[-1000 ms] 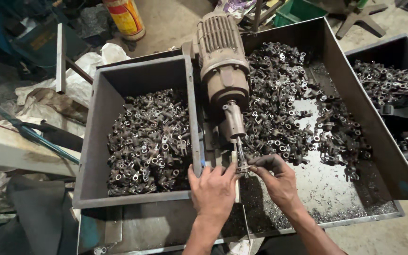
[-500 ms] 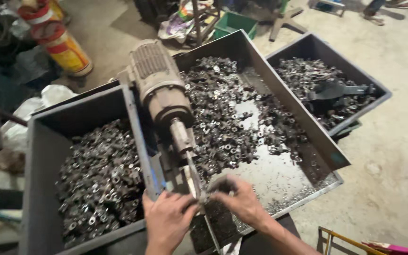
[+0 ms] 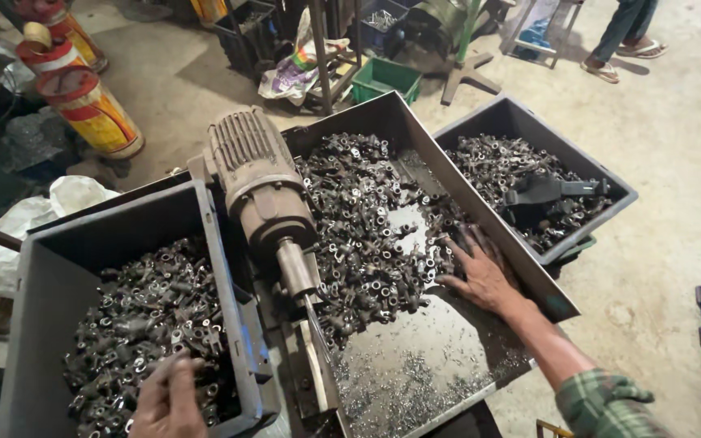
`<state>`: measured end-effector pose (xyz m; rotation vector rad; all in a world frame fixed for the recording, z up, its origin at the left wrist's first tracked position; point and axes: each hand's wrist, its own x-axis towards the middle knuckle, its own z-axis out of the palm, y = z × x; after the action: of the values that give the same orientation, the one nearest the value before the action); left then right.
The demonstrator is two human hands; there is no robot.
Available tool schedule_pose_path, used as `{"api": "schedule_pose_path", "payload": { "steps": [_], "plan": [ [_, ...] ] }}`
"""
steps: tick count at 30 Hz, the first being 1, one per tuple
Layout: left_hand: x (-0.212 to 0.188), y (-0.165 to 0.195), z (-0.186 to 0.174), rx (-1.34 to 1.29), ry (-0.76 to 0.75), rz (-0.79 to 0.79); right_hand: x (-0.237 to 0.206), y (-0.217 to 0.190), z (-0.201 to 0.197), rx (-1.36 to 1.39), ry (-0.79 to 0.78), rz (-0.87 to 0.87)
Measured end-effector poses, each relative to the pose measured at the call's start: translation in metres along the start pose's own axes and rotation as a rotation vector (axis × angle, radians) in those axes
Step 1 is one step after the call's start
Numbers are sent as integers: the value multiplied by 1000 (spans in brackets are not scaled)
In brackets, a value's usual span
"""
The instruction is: The person repeatedly picks small metal parts from a bin, holds each against a rotating grinding wheel, and then drops the part into a second bin. The cycle continues throughout the clip with no visible change in the parts' condition.
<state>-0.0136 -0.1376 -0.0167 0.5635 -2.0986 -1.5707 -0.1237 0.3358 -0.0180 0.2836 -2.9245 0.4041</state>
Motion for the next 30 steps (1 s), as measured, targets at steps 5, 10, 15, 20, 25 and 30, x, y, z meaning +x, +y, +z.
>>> {"api": "schedule_pose_path", "payload": {
  "steps": [5,10,15,20,25,30],
  "plan": [
    [-12,18,20,317,58,265,8,-29,12,-87,-44,166],
    [-8,24,29,498,48,442,-23,-83,38,-47,-144,227],
    [-9,15,26,569,38,433,-46,-95,44,179,-48,222],
    [-6,11,27,593,88,520,31,-59,19,147,111,159],
    [-14,15,26,674,127,574,104,-30,4,288,-46,240],
    [-19,20,29,655,202,537,84,-46,24,64,-121,160]
  ]
}}
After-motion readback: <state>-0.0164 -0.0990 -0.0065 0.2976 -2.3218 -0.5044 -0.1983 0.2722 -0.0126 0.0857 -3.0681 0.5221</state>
